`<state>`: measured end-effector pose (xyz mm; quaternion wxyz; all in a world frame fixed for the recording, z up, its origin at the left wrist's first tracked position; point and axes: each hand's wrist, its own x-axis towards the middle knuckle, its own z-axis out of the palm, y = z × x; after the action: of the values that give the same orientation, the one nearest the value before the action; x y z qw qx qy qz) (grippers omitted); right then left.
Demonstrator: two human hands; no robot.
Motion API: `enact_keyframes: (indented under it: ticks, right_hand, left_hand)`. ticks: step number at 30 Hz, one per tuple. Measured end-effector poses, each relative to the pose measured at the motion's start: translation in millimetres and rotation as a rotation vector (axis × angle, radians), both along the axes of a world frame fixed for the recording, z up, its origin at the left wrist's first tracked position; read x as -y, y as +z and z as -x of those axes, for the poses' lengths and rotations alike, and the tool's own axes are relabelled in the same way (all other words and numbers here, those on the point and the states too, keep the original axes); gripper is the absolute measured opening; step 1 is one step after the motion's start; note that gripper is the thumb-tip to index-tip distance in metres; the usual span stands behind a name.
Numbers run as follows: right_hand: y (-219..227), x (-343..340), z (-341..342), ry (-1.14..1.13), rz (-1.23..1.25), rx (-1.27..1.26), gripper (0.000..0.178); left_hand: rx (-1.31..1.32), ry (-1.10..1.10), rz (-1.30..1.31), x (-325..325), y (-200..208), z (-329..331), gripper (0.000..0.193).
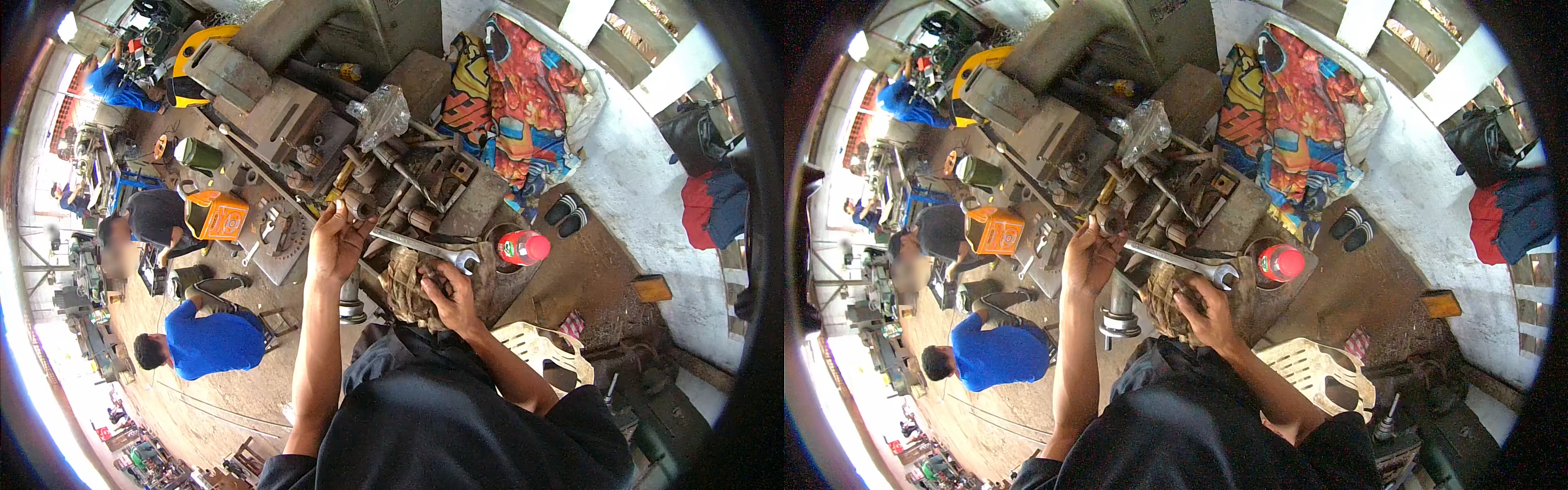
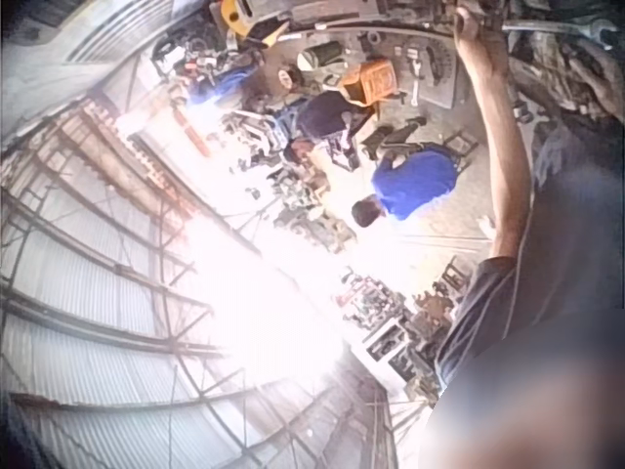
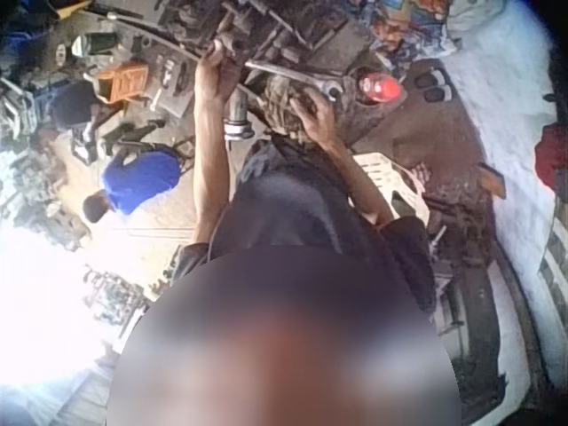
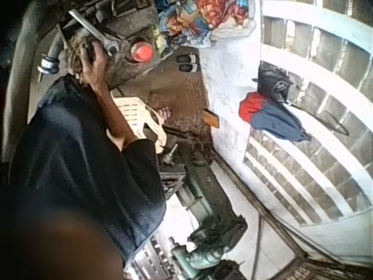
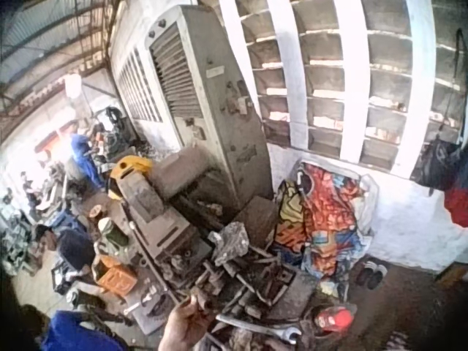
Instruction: The person cleans a cylindrical metal part with a rag and a metal rod, then moves to a drill press and uses a wrench to tighten the chuck. The person handles the part and tools directly without visible power tools.
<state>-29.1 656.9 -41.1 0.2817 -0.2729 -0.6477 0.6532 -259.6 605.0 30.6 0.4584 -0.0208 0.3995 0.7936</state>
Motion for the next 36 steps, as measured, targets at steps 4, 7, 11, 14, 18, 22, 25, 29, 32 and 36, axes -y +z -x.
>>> enact_keyframes:
  ticks: [4,7,11,14,18,22,25,29,32,36]
  right_hand:
    - [-1,0,0,0.006,0.003,-0.01,0.021]
    - [2,-1,0,0.002,-0.051,0.015,0.023]
    - [7,-3,-3,-0.005,-0.018,0.013,0.026]
    - [9,-5,-3,0.023,-0.021,0.05,0.029]
    - [9,-6,-3,0.003,-0.056,-0.011,0.026]
    - [8,-6,-3,0.024,-0.046,-0.037,0.028]
    - [5,-6,-6,0.082,0.076,-0.005,0.029]
    - [1,-7,-7,0.014,-0.035,-0.102,0.028]
    - [-1,-7,-7,-0.003,-0.1,-0.073,0.03]
    - [-3,-7,-9,0.042,-0.001,-0.048,0.031]
  left_hand:
    - [0.06,0.041,0.027,3,-5,0,0.015]
    - [-0.37,0.024,0.254,-2,-7,-2,0.014]
    - [-1.259,-0.079,0.723,-22,-11,-7,0.023]
    - [-1.568,-0.101,0.783,-39,-11,-7,0.031]
    - [-1.733,-0.167,0.749,-67,-5,2,0.027]
    - [-1.972,-0.388,0.566,-120,-1,23,0.028]
    - [-2.078,-0.715,0.754,-154,-5,39,0.036]
    - [-2.179,-0.954,1.09,-167,-17,36,0.047]
    - [-2.228,-1.102,1.316,-171,-21,21,0.06]
    - [-2.043,-0.968,1.335,-172,-18,17,0.068]
